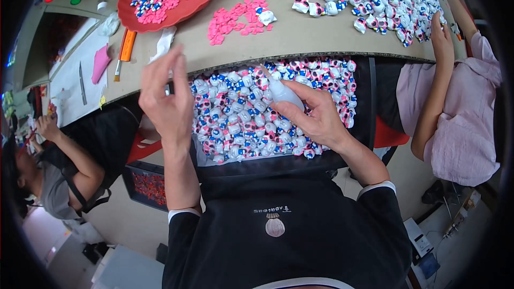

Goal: Gluing small pink plastic decorative pieces onto white and blue plastic figurines on a factory assembly line.

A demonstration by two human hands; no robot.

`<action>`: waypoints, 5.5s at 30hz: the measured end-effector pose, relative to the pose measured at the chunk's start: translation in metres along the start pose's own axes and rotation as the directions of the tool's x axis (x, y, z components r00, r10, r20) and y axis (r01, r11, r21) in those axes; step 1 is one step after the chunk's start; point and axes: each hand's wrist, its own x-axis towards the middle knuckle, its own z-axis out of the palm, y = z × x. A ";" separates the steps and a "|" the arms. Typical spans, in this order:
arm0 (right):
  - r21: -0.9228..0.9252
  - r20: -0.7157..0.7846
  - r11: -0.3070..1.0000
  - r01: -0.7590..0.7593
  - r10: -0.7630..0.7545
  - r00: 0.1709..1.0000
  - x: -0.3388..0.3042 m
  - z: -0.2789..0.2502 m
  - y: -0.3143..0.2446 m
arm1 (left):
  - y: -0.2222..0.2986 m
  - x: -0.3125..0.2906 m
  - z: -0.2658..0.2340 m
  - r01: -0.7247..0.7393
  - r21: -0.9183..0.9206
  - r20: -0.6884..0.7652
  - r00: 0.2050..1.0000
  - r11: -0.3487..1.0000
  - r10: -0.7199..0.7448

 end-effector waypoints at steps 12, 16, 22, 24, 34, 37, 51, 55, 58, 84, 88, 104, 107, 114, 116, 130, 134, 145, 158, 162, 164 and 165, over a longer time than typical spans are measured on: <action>0.075 0.095 0.997 -0.022 0.015 0.995 0.005 0.002 0.011 | 0.049 -0.043 0.018 0.743 -0.667 0.730 0.667 0.059 -0.147; 0.163 0.148 0.985 -0.053 0.028 0.989 0.010 0.013 0.014 | 0.045 -0.043 0.010 0.743 -0.669 0.725 0.653 -0.001 -0.220; 0.191 0.124 0.979 -0.072 0.049 0.991 0.019 0.027 0.014 | 0.031 -0.044 0.005 0.701 -0.705 0.678 0.710 0.104 -0.191; 0.172 0.132 0.983 -0.060 0.038 0.991 0.027 0.040 0.008 | 0.022 -0.048 -0.002 0.702 -0.711 0.675 0.696 0.036 -0.245; -0.377 0.432 0.791 0.482 -0.310 0.847 0.104 0.122 -0.051 | -0.042 -0.067 -0.059 0.219 -0.936 0.351 0.622 -0.276 -0.700; -0.554 0.341 0.543 0.631 -0.544 0.767 0.148 0.159 -0.053 | -0.058 -0.087 -0.079 0.205 -0.933 0.360 0.572 -0.296 -0.737; -0.887 0.201 0.264 0.379 -0.517 0.832 0.194 0.203 -0.031 | -0.065 -0.138 -0.081 0.313 -0.854 0.516 0.419 -0.415 -0.747; -0.915 0.238 0.168 0.367 -0.509 0.827 0.202 0.189 -0.030 | -0.064 -0.127 -0.083 0.400 -0.853 0.505 0.466 -0.336 -0.726; -0.840 0.378 0.162 0.518 -0.510 0.773 0.179 0.185 -0.041 | -0.068 -0.133 -0.087 0.461 -0.844 0.505 0.512 -0.274 -0.695; -0.470 0.652 0.843 0.261 0.133 0.746 0.060 0.273 0.003 | -0.024 -0.236 -0.153 0.396 -0.866 0.450 0.347 -0.307 -0.823; -0.465 0.732 0.803 0.374 0.111 0.672 0.049 0.289 0.006 | -0.013 -0.252 -0.158 0.323 -0.894 0.416 0.344 -0.310 -0.842; -0.414 0.760 0.814 0.408 0.063 0.646 0.044 0.296 0.013 | -0.010 -0.261 -0.160 0.269 -0.910 0.391 0.300 -0.316 -0.870; -0.406 0.763 0.824 0.396 0.067 0.643 0.045 0.296 0.011 | -0.010 -0.259 -0.159 0.271 -0.909 0.391 0.295 -0.316 -0.872; -0.401 0.768 0.829 0.389 0.072 0.637 0.046 0.294 0.013 | -0.009 -0.258 -0.158 0.266 -0.909 0.393 0.300 -0.320 -0.869; -0.404 0.770 0.827 0.392 0.076 0.633 0.046 0.294 0.013 | -0.010 -0.258 -0.158 0.262 -0.910 0.392 0.299 -0.320 -0.870; -0.417 0.786 0.808 0.417 0.090 0.612 0.049 0.294 0.010 | -0.009 -0.255 -0.158 0.289 -0.902 0.397 0.269 -0.320 -0.878; -0.415 0.792 0.809 0.415 0.097 0.603 0.048 0.294 0.012 | -0.008 -0.255 -0.159 0.297 -0.901 0.395 0.261 -0.316 -0.881; -0.419 0.789 0.810 0.411 0.101 0.605 0.048 0.294 0.014 | -0.008 -0.256 -0.159 0.283 -0.905 0.393 0.272 -0.318 -0.878; -0.454 0.644 0.626 0.634 -0.261 0.719 0.080 0.256 -0.003 | -0.016 -0.256 -0.151 0.280 -0.894 0.421 0.255 -0.350 -0.871; -0.785 0.467 0.202 0.585 -0.427 0.774 0.132 0.227 -0.026 | -0.024 -0.241 -0.144 0.301 -0.881 0.458 0.358 -0.364 -0.814; -0.833 0.361 0.163 0.528 -0.562 0.744 0.165 0.214 -0.022 | -0.026 -0.222 -0.140 0.336 -0.863 0.491 0.382 -0.377 -0.783; -0.850 0.329 0.165 0.500 -0.574 0.750 0.169 0.206 -0.023 | -0.027 -0.211 -0.136 0.356 -0.853 0.508 0.404 -0.381 -0.761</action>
